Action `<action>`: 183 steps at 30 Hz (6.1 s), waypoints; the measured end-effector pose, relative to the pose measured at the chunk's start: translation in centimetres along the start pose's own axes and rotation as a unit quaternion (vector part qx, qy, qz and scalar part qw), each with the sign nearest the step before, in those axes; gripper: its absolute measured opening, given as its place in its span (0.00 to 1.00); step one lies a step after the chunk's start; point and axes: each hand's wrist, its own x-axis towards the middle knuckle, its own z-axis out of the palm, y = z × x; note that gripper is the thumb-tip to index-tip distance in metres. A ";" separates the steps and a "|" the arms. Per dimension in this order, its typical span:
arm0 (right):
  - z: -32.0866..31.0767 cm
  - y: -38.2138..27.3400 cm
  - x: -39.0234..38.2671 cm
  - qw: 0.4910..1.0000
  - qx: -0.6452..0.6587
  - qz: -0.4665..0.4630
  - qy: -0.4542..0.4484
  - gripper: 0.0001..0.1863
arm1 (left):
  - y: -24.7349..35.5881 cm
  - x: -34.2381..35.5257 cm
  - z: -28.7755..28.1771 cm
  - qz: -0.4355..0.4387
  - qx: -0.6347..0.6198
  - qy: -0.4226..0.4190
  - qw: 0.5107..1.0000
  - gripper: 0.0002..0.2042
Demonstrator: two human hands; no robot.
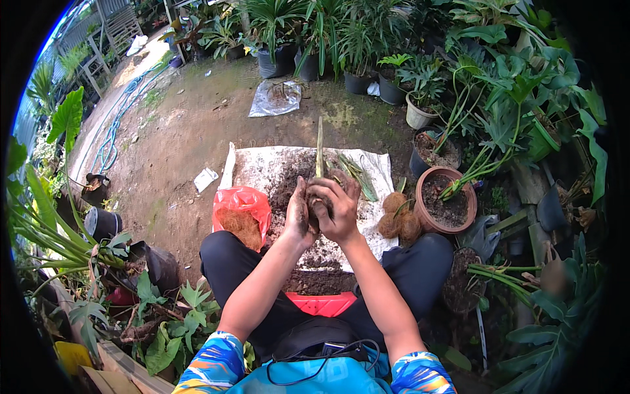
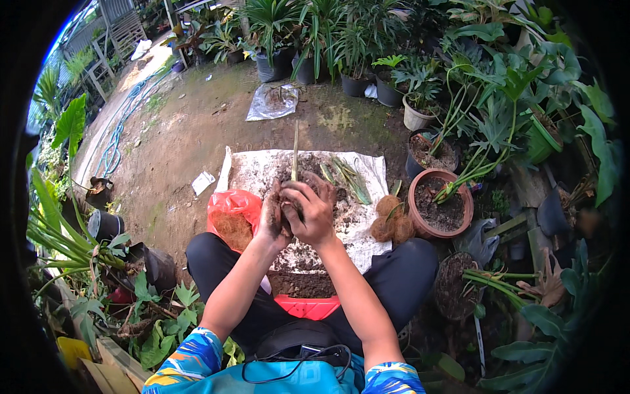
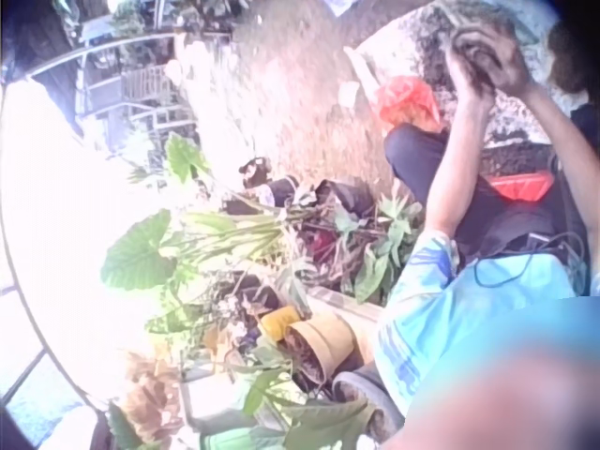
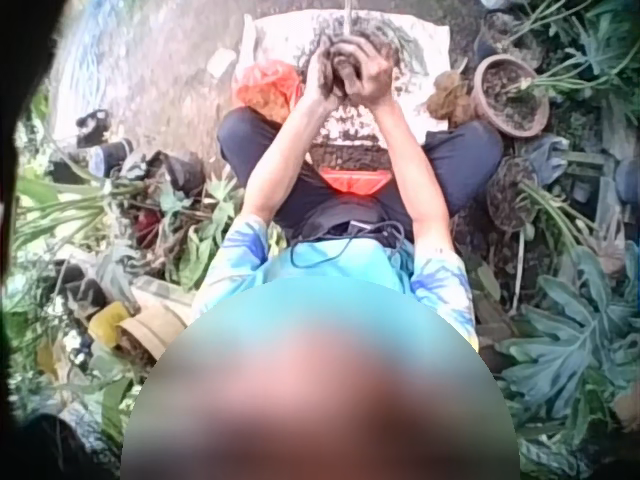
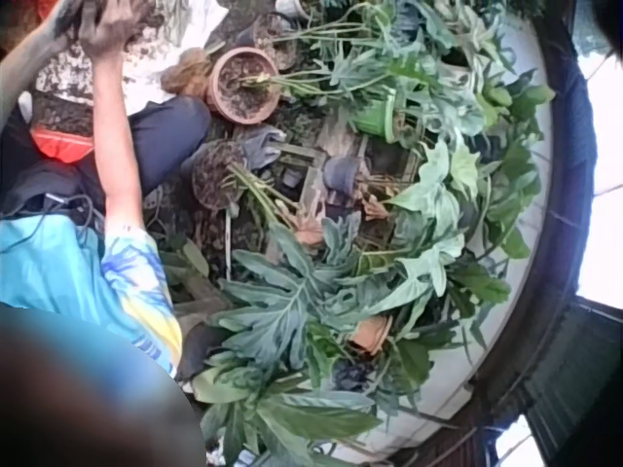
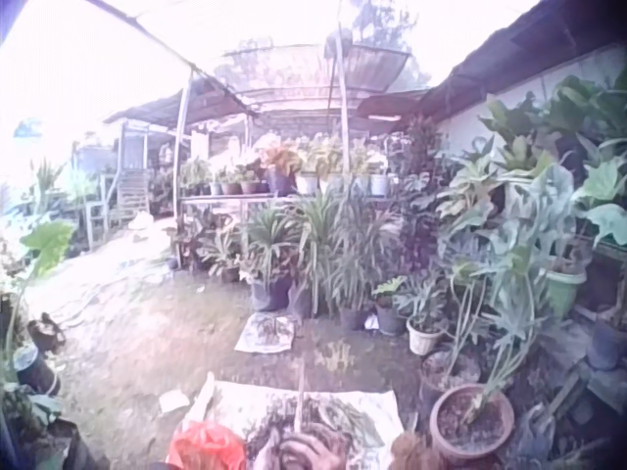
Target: The person sits on the ground and wraps a plant cutting with soil and coconut coir. They repeatedly add material and press it around the base of the cutting to form a compact root ball.
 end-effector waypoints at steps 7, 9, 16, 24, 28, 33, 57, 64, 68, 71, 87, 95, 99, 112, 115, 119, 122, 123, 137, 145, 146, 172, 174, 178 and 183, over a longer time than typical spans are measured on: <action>-0.4 3.9 0.1 0.974 0.096 0.178 0.100 0.07 | 3.2 1.0 0.1 -0.005 -0.012 -0.004 1.000 0.10; 1.9 7.2 -1.8 0.962 0.047 0.260 0.071 0.09 | 3.3 0.9 -0.2 0.055 0.032 -0.012 0.998 0.07; 9.3 18.0 -20.5 0.696 -0.082 0.608 -0.374 0.17 | 4.0 0.3 0.0 0.037 0.030 0.008 0.999 0.04; 13.1 21.0 -26.5 0.650 -0.052 0.492 -0.578 0.19 | 5.9 -1.8 -0.9 0.032 -0.056 0.005 0.998 0.10; 15.6 22.8 -24.1 0.700 -0.057 0.491 -0.515 0.22 | 7.4 -3.0 -1.3 0.060 -0.080 -0.009 0.995 0.12; 17.0 21.4 -25.3 0.756 -0.096 0.420 -0.493 0.22 | 8.6 -3.2 -2.2 0.012 -0.097 0.002 0.995 0.12; 20.1 18.2 -27.8 0.646 0.079 0.647 -0.398 0.11 | 8.2 -2.7 -1.6 0.041 -0.081 0.033 0.995 0.15; 18.8 21.9 -16.6 0.468 0.643 0.604 0.052 0.49 | 8.0 -2.8 -2.0 0.026 -0.093 0.030 0.995 0.13; 19.0 24.1 -13.0 0.601 0.487 0.618 -0.139 0.38 | 8.0 -3.0 -2.0 0.041 -0.102 0.039 0.993 0.13; 21.6 23.0 -16.5 0.616 0.344 0.665 -0.244 0.20 | 8.3 -2.9 -1.9 0.044 -0.093 0.047 0.994 0.12; 24.7 21.4 -23.7 0.711 -0.165 0.461 -0.505 0.41 | 10.0 -3.4 -2.7 0.074 -0.108 0.111 0.985 0.11; 23.5 19.0 -26.3 0.788 -0.148 0.332 -0.497 0.29 | 10.5 -3.5 -3.4 0.084 -0.125 0.095 0.984 0.10; 21.7 16.0 -29.5 0.811 -0.086 0.310 -0.489 0.24 | 9.8 -3.2 -3.0 0.071 -0.114 0.090 0.987 0.10; 25.3 18.4 -25.5 0.768 -0.018 0.404 -0.497 0.26 | 9.4 -3.6 -3.0 0.059 -0.102 0.090 0.989 0.10; 26.6 17.6 -25.1 0.726 -0.040 0.402 -0.557 0.37 | 9.8 -3.6 -3.5 0.068 -0.113 0.091 0.987 0.10; 26.9 16.3 -25.8 0.751 -0.079 0.335 -0.563 0.27 | 10.1 -3.6 -3.8 0.072 -0.115 0.097 0.986 0.10; 25.1 16.0 -26.7 0.774 -0.058 0.305 -0.552 0.20 | 10.0 -3.3 -3.6 0.071 -0.107 0.106 0.986 0.10; 24.3 16.1 -26.8 0.768 -0.040 0.340 -0.541 0.18 | 9.9 -3.1 -3.5 0.067 -0.098 0.112 0.987 0.10; 18.2 18.1 -27.9 0.838 -0.088 0.363 -0.397 0.13 | 8.2 -2.9 -2.3 0.042 -0.092 0.064 0.993 0.12; 19.2 18.7 -27.4 0.761 -0.074 0.481 -0.429 0.16 | 8.6 -3.1 -2.6 0.044 -0.103 0.062 0.992 0.10; 19.4 18.6 -27.5 0.756 -0.065 0.497 -0.421 0.16 | 8.6 -3.1 -2.6 0.045 -0.104 0.067 0.991 0.10; 16.0 15.2 -30.3 0.807 -0.098 0.190 -0.550 0.31 | 6.6 -2.1 -1.4 0.017 -0.112 0.023 0.993 0.10; 15.7 15.1 -29.3 0.814 -0.152 0.332 -0.452 0.35 | 6.2 -1.9 -1.3 0.001 -0.101 0.038 0.994 0.10; 15.5 15.0 -28.1 0.732 -0.171 0.396 -0.528 0.48 | 5.8 -1.6 -1.3 0.008 -0.080 0.046 0.996 0.10; 15.6 12.9 -30.8 0.778 -0.133 0.299 -0.536 0.40 | 6.0 -1.2 -1.2 0.024 -0.088 0.042 0.995 0.09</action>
